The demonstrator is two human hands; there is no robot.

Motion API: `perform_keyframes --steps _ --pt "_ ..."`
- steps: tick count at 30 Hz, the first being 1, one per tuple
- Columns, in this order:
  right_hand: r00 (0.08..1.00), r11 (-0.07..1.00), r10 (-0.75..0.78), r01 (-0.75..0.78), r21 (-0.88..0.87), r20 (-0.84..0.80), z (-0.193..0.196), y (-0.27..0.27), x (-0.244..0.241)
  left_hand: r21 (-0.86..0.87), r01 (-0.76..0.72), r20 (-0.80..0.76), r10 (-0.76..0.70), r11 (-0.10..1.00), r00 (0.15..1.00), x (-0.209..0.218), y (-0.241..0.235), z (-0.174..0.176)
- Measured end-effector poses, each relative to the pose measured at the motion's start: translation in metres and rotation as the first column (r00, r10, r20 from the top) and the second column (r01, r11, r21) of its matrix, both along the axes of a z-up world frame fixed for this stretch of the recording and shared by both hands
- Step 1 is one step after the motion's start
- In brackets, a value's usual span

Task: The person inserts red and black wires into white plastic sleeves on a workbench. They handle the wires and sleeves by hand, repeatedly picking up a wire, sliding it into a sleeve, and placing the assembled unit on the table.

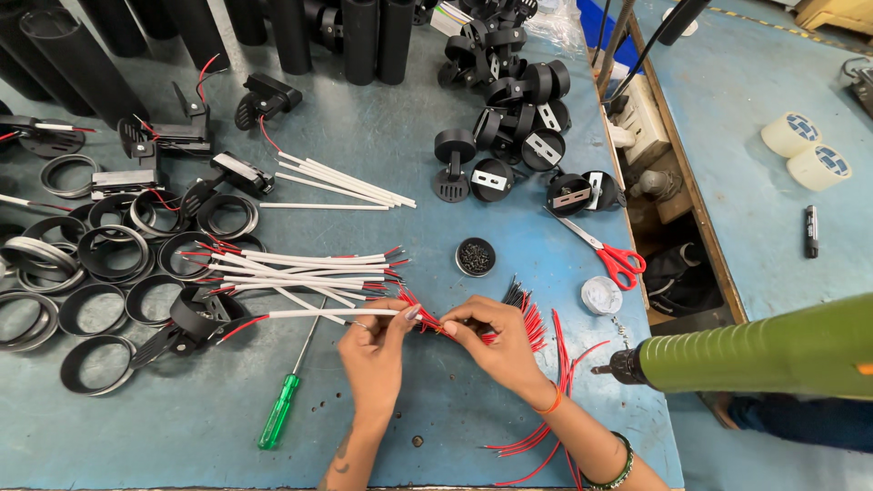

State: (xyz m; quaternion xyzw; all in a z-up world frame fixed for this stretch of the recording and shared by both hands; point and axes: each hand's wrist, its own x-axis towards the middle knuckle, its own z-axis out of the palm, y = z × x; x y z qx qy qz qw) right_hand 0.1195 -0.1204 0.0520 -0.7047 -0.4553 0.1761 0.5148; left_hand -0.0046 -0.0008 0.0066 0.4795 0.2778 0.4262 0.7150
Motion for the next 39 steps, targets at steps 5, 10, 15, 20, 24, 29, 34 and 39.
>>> perform_keyframes --steps 5,10,15,20,24,29,34,39 --pt "0.999 0.996 -0.031 0.028 -0.081 -0.04 -0.008 -0.001 0.003 0.08 0.018 -0.087 -0.011 0.997 0.996 -0.001 -0.003 0.003" --pt "0.999 0.997 -0.03 0.028 -0.068 -0.031 -0.008 0.001 0.003 0.062 0.021 -0.058 -0.018 0.998 0.998 -0.002 -0.001 0.004" --pt "0.999 0.997 -0.008 0.005 -0.072 -0.038 -0.009 0.0 0.0 0.041 0.015 -0.058 -0.013 0.999 0.998 -0.001 0.0 0.002" --pt "0.997 0.995 -0.009 0.002 -0.096 -0.08 -0.011 0.001 0.0 0.049 0.0 -0.036 0.001 0.999 0.999 -0.001 0.002 -0.001" --pt "0.992 0.994 -0.037 0.024 -0.109 -0.119 -0.008 0.002 -0.003 0.024 -0.024 -0.019 0.024 0.999 1.0 0.001 0.003 -0.003" --pt "0.994 0.996 0.082 -0.081 0.023 -0.074 -0.002 0.001 -0.003 -0.007 -0.055 -0.003 0.055 0.998 0.999 0.001 0.008 -0.012" --pt "0.997 0.998 0.063 -0.064 -0.013 -0.036 0.003 0.0 -0.004 -0.034 -0.055 0.024 0.056 0.998 0.998 0.0 0.009 -0.012" --pt "0.999 0.999 0.052 -0.052 0.01 0.004 0.003 0.002 -0.004 -0.034 -0.047 0.008 0.047 0.998 0.999 0.0 0.008 -0.008"
